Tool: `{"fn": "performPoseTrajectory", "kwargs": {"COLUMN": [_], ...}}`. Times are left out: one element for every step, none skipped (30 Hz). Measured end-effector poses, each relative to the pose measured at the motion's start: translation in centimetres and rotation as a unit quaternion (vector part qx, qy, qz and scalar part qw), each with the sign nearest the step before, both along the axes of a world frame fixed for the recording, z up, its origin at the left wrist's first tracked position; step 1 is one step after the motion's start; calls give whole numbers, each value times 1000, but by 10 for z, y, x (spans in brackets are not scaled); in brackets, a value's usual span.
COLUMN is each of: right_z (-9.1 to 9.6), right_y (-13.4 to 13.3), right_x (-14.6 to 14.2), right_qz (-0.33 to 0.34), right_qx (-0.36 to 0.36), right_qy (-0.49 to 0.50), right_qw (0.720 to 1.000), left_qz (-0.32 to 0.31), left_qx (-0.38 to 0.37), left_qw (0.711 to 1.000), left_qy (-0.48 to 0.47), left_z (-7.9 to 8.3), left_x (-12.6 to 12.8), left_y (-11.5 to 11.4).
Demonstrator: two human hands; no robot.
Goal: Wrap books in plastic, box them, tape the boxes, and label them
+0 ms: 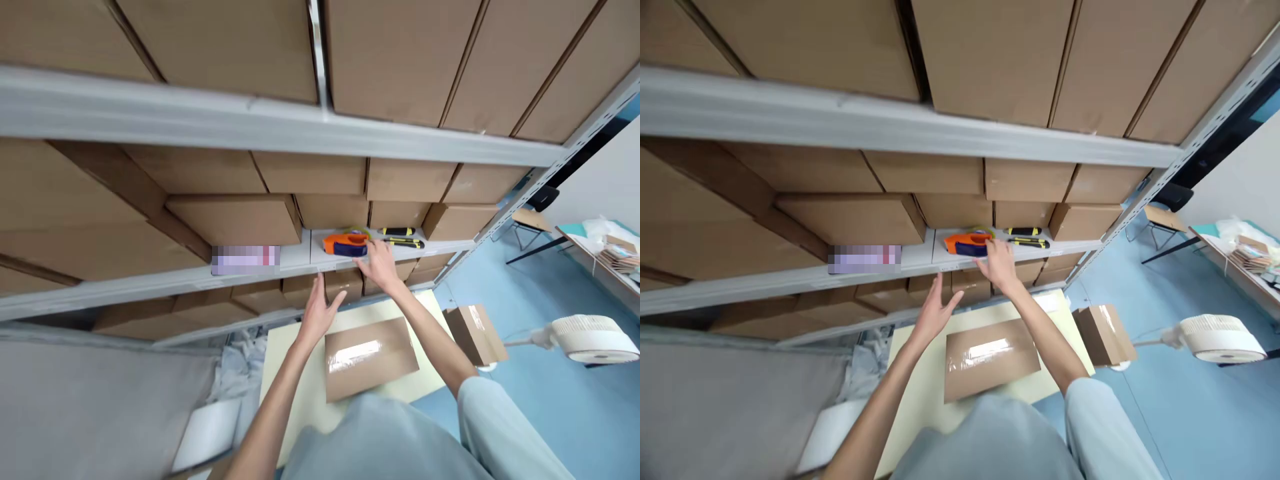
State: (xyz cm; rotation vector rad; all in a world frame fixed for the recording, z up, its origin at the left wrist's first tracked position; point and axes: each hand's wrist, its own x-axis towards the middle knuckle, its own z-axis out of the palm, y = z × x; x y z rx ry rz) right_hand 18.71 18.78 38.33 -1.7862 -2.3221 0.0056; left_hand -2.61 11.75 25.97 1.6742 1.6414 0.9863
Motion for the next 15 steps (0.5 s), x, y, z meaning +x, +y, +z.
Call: {"fn": "performPoseTrajectory", "kwargs": {"right_z": [-18, -39, -61, -85, -109, -131, -152, -172, -188, -202, -214, -223, -230, -235, -238], "right_y": [-21, -45, -71, -96, -121, -143, -162, -177, -188, -195, -198, -199, -199, -197, -195], "right_x": [16, 32, 47, 59, 70, 77, 83, 86, 88, 90, 92, 94, 98, 103, 109], "right_qz": [-12, -32, -52, -78, -104, -124, -145, -164, -180, -197, -214, -232, -249, -264, -275], "right_qx": [10, 6, -10, -32, -54, -76, -92, -106, -120, -135, -155, -178, -203, -225, -242], "right_qy": [23, 41, 55, 69, 86, 103, 119, 133, 147, 161, 180, 204, 233, 268, 308], "right_qw": [1000, 999, 997, 994, 989, 984, 978, 972, 965, 957, 947, 934, 918, 899, 878], "left_qz": [31, 59, 85, 106, 121, 128, 129, 125, 118, 117, 119, 126, 137, 150, 165], "left_qx": [-19, -49, -84, -118, -144, -160, -169, -173, -176, -182, -187, -192, -200, -213, -232], "left_qw": [999, 997, 993, 987, 982, 979, 977, 977, 976, 975, 973, 971, 968, 963, 957], "left_qy": [3, 5, 8, 9, 11, 14, 20, 27, 38, 50, 61, 68, 69, 64, 53], "left_z": [-14, -28, -42, -54, -65, -74, -80, -85, -88, -90, -91, -92, -94, -96, -99], "left_x": [-5, -8, -8, -5, 1, 11, 23, 36, 49, 61, 70, 76, 78, 77, 73], "left_y": [-23, -47, -70, -91, -109, -123, -134, -142, -146, -147, -147, -145, -142, -139, -136]}}
